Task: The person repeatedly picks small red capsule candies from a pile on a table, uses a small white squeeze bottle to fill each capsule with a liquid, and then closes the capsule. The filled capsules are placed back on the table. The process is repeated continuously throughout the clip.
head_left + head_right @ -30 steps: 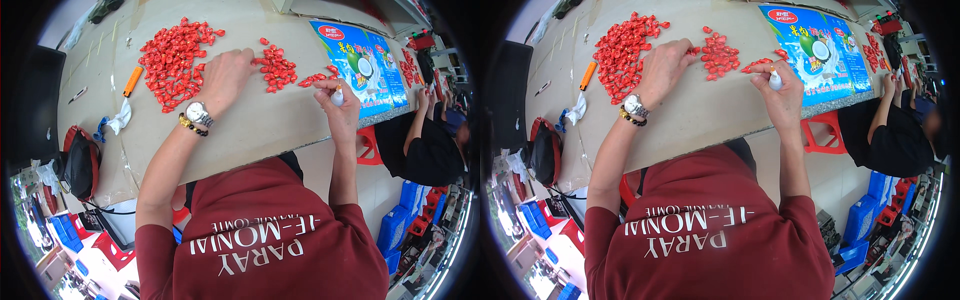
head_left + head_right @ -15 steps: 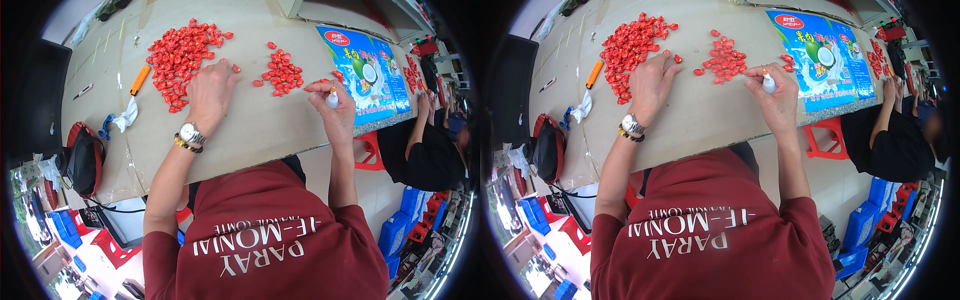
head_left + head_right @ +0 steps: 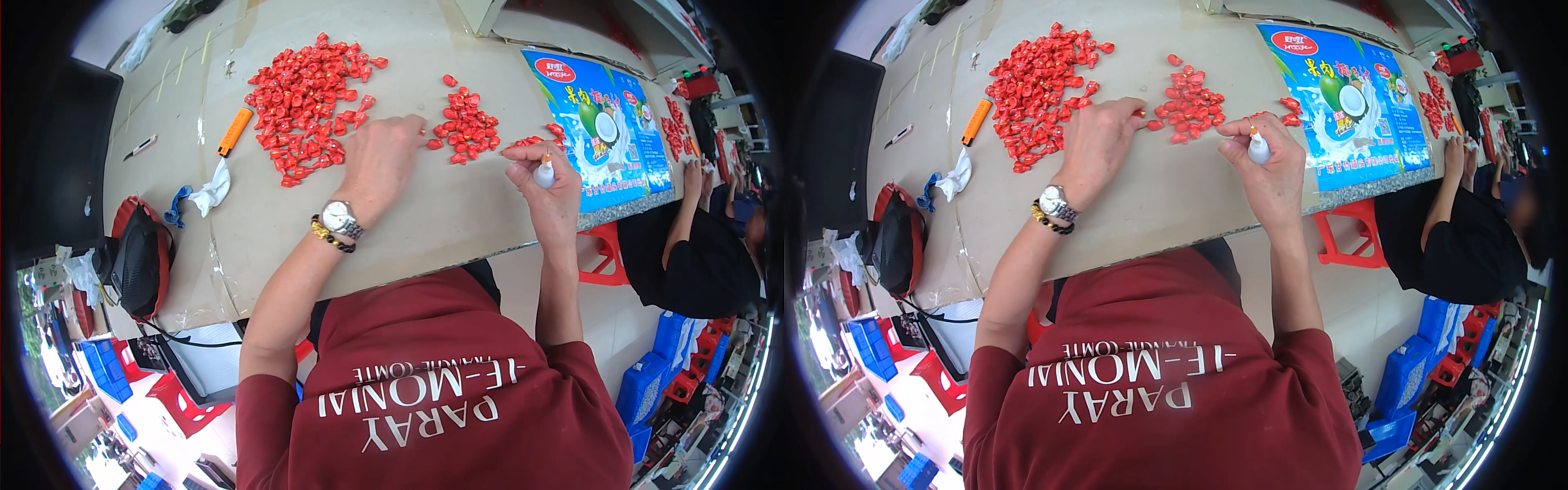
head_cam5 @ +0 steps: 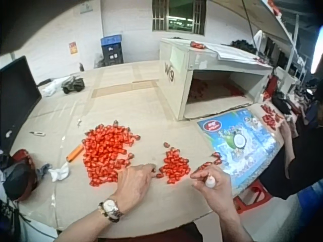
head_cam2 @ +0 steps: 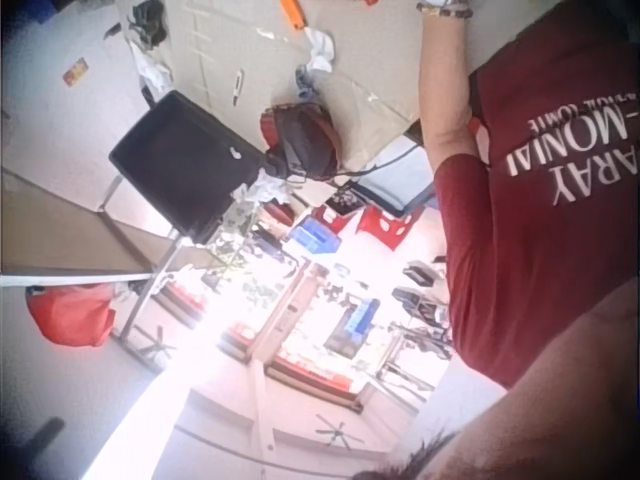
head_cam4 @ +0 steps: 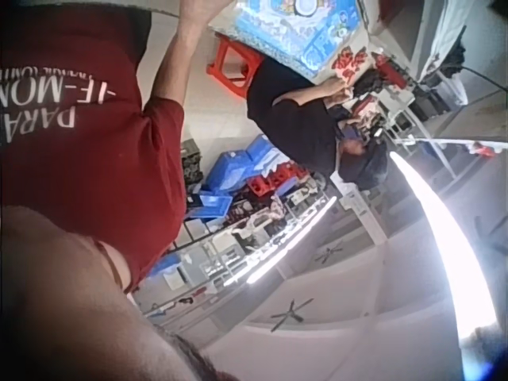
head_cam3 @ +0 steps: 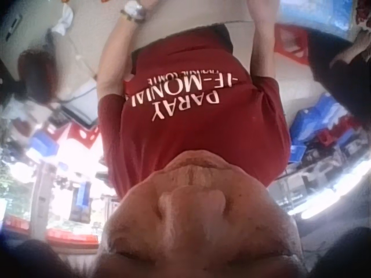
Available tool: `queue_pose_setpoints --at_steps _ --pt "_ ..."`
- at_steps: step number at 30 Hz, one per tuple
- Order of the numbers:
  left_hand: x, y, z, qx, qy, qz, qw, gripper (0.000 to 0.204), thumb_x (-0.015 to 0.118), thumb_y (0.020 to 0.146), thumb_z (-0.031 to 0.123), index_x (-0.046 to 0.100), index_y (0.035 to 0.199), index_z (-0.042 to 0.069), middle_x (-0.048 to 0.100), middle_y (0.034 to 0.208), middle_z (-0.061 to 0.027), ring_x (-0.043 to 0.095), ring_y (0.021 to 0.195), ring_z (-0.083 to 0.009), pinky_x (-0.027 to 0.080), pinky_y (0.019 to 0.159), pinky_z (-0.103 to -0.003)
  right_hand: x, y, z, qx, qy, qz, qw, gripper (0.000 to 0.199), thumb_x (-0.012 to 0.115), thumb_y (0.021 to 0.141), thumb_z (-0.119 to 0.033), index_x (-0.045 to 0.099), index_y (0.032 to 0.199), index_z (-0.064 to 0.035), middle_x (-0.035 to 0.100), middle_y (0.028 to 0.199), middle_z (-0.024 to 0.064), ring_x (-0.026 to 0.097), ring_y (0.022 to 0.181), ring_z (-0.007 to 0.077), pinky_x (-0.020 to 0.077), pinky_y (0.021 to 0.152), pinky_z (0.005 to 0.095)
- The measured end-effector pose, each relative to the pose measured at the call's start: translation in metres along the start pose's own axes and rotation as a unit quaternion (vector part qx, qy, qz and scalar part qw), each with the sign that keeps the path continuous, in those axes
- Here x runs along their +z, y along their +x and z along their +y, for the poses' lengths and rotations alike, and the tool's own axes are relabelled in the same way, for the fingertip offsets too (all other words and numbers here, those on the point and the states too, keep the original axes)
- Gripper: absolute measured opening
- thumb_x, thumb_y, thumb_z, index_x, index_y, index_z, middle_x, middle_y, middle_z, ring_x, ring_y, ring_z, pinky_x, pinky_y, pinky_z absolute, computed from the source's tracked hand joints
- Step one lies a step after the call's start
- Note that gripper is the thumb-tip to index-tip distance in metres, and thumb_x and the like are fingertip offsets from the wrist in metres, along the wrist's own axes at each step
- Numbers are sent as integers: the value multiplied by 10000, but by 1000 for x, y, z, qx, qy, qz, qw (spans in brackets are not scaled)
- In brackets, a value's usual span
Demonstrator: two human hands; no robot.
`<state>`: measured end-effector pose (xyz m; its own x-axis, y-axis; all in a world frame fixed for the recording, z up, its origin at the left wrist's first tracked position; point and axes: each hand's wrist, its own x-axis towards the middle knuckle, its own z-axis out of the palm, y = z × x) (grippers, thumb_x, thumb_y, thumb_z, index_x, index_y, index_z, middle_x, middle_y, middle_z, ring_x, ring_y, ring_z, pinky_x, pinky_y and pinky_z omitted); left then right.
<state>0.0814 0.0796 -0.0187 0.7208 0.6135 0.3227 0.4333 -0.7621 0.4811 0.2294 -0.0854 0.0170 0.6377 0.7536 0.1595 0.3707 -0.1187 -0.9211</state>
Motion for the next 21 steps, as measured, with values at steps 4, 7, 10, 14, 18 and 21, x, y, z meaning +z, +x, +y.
queue_pose_setpoints --at_steps 4,7,10,14,18,21 --pt "-5 -6 9 20 -59 33 998 183 632 793 69 681 969 54 678 792 -112 636 675 -266 496 595 -361 1 1 -1 -1 3 -6 1000 153 677 755 26 684 900 -26 562 821 22 552 763 102 454 678 242" --pt "-17 -4 -3 -25 2 83 996 172 643 795 108 682 952 52 663 752 -109 614 678 -278 486 592 -377 -1 2 0 -3 4 2 1000 152 674 755 31 682 897 -24 555 811 22 548 763 103 452 680 242" --pt "-29 10 -25 -52 97 106 988 166 654 796 162 686 912 48 643 712 -117 588 701 -303 474 596 -407 -2 2 0 1 -3 0 1000 151 672 757 36 680 897 -21 557 818 21 547 765 104 452 681 242" --pt "-29 29 -36 -81 147 39 985 169 657 798 194 680 805 26 643 713 -138 565 767 -326 466 597 -438 1 0 -4 1 6 -3 1000 153 675 758 35 679 900 -23 556 831 20 544 764 103 452 680 239" --pt "-26 30 -29 -77 155 6 985 162 671 787 173 647 778 13 638 738 -137 562 793 -321 468 592 -421 1 -1 -8 6 20 -4 1000 159 673 757 38 671 905 -20 549 834 14 539 762 101 451 679 236" --pt "-20 24 -30 -18 140 41 989 168 686 775 145 591 830 18 620 772 -133 558 799 -330 469 600 -412 -1 0 -6 24 30 -18 999 232 653 761 46 614 979 -21 545 864 16 536 791 100 452 702 239"
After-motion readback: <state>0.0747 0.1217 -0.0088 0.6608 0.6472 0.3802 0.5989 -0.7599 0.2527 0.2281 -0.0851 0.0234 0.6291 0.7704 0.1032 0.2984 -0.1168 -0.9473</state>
